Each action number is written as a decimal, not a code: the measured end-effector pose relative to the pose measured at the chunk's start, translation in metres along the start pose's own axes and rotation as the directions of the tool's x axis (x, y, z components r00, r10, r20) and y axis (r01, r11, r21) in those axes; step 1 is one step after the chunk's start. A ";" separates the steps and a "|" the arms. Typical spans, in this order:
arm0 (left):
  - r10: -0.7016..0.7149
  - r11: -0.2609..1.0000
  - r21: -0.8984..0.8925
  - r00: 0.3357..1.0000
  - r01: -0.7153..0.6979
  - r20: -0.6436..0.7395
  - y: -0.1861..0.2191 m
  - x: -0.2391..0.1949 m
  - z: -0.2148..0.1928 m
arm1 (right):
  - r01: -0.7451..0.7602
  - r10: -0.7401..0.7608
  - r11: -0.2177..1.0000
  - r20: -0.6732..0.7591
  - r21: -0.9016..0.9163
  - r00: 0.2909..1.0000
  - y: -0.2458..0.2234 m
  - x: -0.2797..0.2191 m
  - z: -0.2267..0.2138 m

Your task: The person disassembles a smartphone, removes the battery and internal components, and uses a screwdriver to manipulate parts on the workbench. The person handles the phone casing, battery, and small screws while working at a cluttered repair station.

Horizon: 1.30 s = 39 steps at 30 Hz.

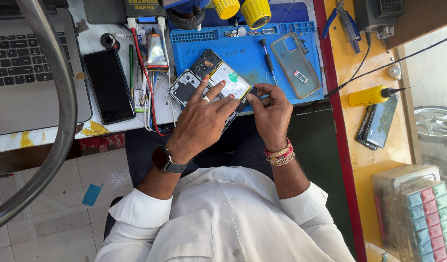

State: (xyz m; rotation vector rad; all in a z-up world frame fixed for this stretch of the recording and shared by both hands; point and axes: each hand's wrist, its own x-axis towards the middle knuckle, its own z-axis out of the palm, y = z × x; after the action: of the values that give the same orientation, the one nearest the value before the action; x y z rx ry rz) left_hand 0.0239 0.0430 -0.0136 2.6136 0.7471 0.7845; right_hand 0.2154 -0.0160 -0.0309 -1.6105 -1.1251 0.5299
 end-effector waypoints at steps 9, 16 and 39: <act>0.035 0.996 0.084 0.999 -0.038 0.031 0.006 0.003 0.004 | 0.094 -0.089 0.972 0.031 -0.217 0.996 -0.002 0.007 -0.003; 0.042 0.992 0.113 0.998 -0.047 0.042 0.006 0.003 0.003 | 0.062 -0.054 0.965 0.038 -0.253 0.998 0.000 0.009 -0.002; 0.019 0.986 0.164 0.994 -0.036 0.103 0.017 0.011 0.002 | 0.216 -0.224 0.890 0.029 -0.402 0.974 -0.019 0.010 -0.014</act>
State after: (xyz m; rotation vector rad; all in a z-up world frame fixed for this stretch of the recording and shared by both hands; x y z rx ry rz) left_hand 0.0395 0.0353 -0.0040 2.7933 0.7799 0.6149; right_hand 0.2236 -0.0149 -0.0065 -1.7980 -1.4513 0.1336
